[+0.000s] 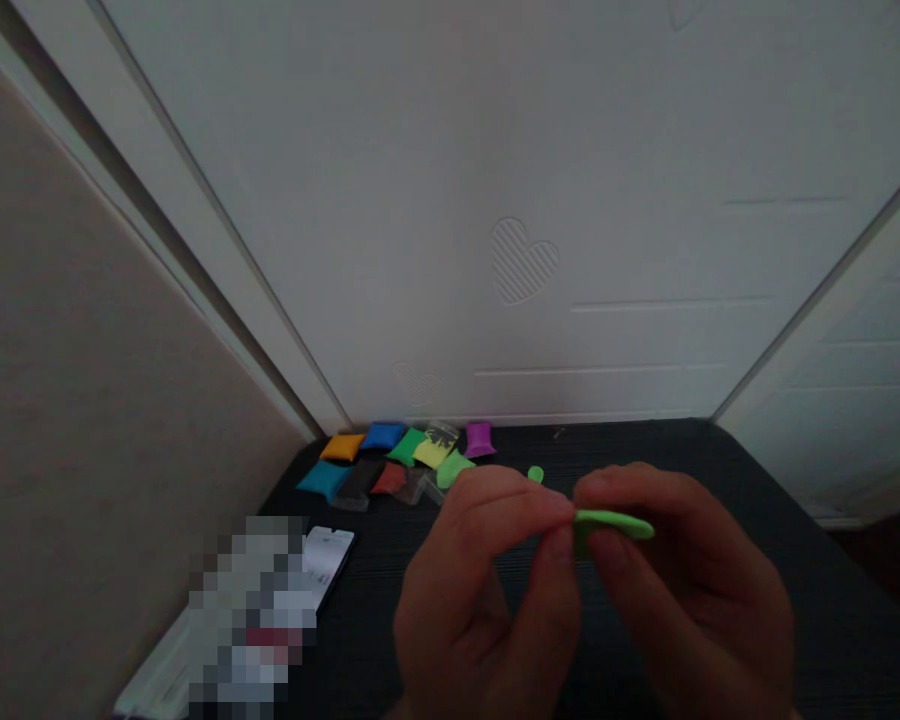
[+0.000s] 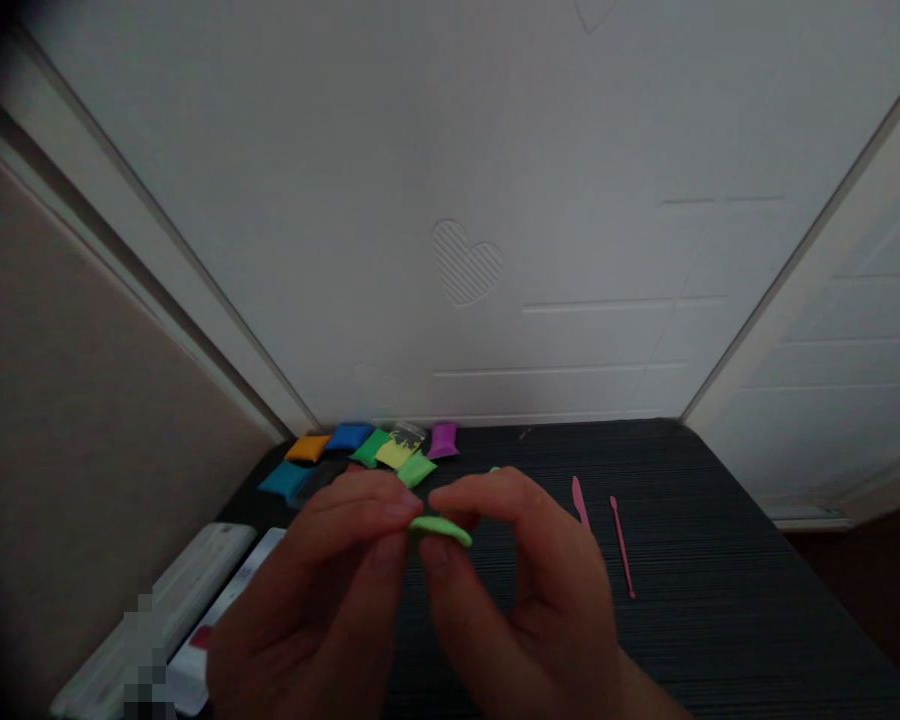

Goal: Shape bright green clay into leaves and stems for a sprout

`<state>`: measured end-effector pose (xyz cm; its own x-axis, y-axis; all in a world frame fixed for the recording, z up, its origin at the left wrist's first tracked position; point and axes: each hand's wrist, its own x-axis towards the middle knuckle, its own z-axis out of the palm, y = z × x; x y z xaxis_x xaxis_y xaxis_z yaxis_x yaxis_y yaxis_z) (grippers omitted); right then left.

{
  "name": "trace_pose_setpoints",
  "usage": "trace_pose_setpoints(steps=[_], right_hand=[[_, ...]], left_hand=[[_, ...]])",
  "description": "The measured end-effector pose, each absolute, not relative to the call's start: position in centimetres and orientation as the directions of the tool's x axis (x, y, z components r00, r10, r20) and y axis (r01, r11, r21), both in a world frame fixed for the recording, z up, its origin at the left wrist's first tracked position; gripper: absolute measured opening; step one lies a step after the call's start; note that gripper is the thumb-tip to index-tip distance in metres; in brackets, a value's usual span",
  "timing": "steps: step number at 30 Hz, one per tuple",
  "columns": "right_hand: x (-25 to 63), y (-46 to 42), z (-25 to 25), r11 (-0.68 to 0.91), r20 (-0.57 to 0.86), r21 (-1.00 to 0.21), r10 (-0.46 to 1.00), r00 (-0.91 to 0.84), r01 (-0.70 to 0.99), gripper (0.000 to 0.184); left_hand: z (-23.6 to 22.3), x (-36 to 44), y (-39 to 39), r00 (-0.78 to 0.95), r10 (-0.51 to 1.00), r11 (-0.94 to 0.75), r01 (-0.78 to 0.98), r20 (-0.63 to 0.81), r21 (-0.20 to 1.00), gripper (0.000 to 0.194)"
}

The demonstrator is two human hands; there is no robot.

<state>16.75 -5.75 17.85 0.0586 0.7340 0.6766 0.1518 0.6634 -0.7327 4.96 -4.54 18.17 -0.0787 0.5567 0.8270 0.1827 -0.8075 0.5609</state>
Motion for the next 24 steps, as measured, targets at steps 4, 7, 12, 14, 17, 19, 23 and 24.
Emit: trace_pose_setpoints(steps=[4,7,12,14,17,19,23,24], right_hand=[[16.62,-5.78,17.52,0.664,0.676,-0.737,0.727,0.124,0.128,0.030],[16.55,-5.81,17.62,0.681,0.693,-0.721,0.713,0.107,0.128,0.030],[16.50,-5.71,17.84,0.716,0.723,-0.691,0.684,0.101,0.097,0.032],[16.53,-5.70,17.71,0.731,0.736,-0.677,0.671,0.090,0.081,0.033],[16.63,-5.73,17.43,0.746,0.748,-0.663,0.658,0.079,0.067,0.035],[16.68,-5.74,17.36,0.758,0.760,-0.650,0.646,0.070,0.053,0.037],[16.72,-5.68,17.60,0.772,0.772,-0.635,0.634,0.040,0.016,0.037],[16.71,-5.67,17.66,0.770,0.770,-0.638,0.637,0.044,0.013,0.037]], left_hand=[[18.15,5.04,-4.72,-0.076,0.565,-0.800,0.192,0.821,0.568,0.025],[18.18,5.03,-4.73,-0.061,0.581,-0.787,0.215,0.812,0.579,0.025],[18.36,4.79,-4.55,-0.046,0.545,-0.811,0.226,0.837,0.540,0.024],[18.40,4.68,-4.56,-0.031,0.519,-0.830,0.220,0.854,0.512,0.024],[18.40,4.56,-4.68,-0.028,0.494,-0.846,0.212,0.869,0.488,0.025],[18.42,4.52,-4.73,-0.024,0.471,-0.861,0.208,0.882,0.465,0.024],[18.57,4.51,-4.65,-0.013,0.420,-0.877,0.251,0.907,0.410,0.020],[18.60,4.51,-4.61,-0.019,0.410,-0.876,0.271,0.912,0.400,0.020]])
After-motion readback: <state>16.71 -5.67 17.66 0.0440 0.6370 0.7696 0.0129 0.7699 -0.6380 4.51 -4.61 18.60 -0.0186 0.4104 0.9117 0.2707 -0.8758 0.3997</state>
